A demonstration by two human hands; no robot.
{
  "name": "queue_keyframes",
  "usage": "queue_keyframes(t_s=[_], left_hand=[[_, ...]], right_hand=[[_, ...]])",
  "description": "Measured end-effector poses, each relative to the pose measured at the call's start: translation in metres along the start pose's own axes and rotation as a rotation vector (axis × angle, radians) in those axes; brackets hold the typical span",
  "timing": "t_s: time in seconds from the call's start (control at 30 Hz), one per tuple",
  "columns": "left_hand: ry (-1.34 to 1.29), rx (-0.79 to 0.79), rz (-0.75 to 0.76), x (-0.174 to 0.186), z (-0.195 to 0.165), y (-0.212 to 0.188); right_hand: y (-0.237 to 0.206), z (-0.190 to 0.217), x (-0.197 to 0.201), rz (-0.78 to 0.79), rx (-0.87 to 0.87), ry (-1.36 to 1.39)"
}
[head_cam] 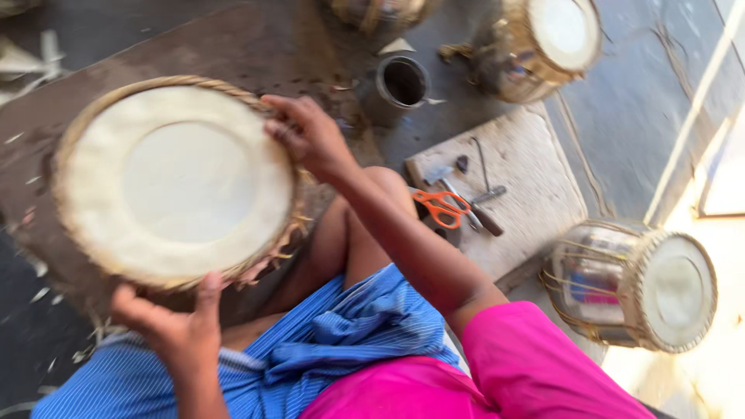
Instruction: The person applies a dark paste to the center of several drum heads by hand and smooths the coating with a tool. They wipe the edges of the drums with a cloth and adjust their clothing while seated on the floor.
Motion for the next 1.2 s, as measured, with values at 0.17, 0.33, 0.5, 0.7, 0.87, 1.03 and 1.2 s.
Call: queue_keyframes(t_s=[0.17, 0.33, 0.5, 0.7, 0.87, 1.03, 1.2], left_hand=[[-0.085, 0.046, 0.026, 0.001, -0.009, -0.010], [-0.001, 0.111, 0.093, 0.007, -0.006, -0.008], [0.044, 0.079, 0.136, 0.009, 0.003, -0.006], [-0.172, 0.159, 0.127, 0.007, 0.024, -0.007], [-0.081, 0.024, 0.004, 0.041, 0.005, 0.022], [-0.013, -0.121, -0.098, 0.062, -0.023, 0.057], [-0.104, -0.110, -0.116, 0.053, -0.004, 0.091]], right_hand=[[-0.064, -0.049, 0.091, 0.036, 0.040, -0.034], [-0.153, -0.162, 0.250, -0.208, -0.331, -0.385], [-0.258, -0.245, 0.337, -0.259, -0.534, -0.952], [-0.282, -0.301, 0.335, -0.121, -0.403, -1.030], [-0.272, -0.302, 0.351, 0.040, -0.587, -0.709], [-0.256, -0.237, 0.395, -0.272, -0.572, -0.131], [-0.215, -0.182, 0.319, -0.207, -0.584, 0.611]])
Point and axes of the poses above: each hand's wrist, its own y-axis towards the middle knuckle, its own x-axis out of the back of the hand, z = x × y, the point moved 10 cm from there along y, towards the middle knuckle, and after that the axes turned 9 degrees about -z, right-handed, at the moved point
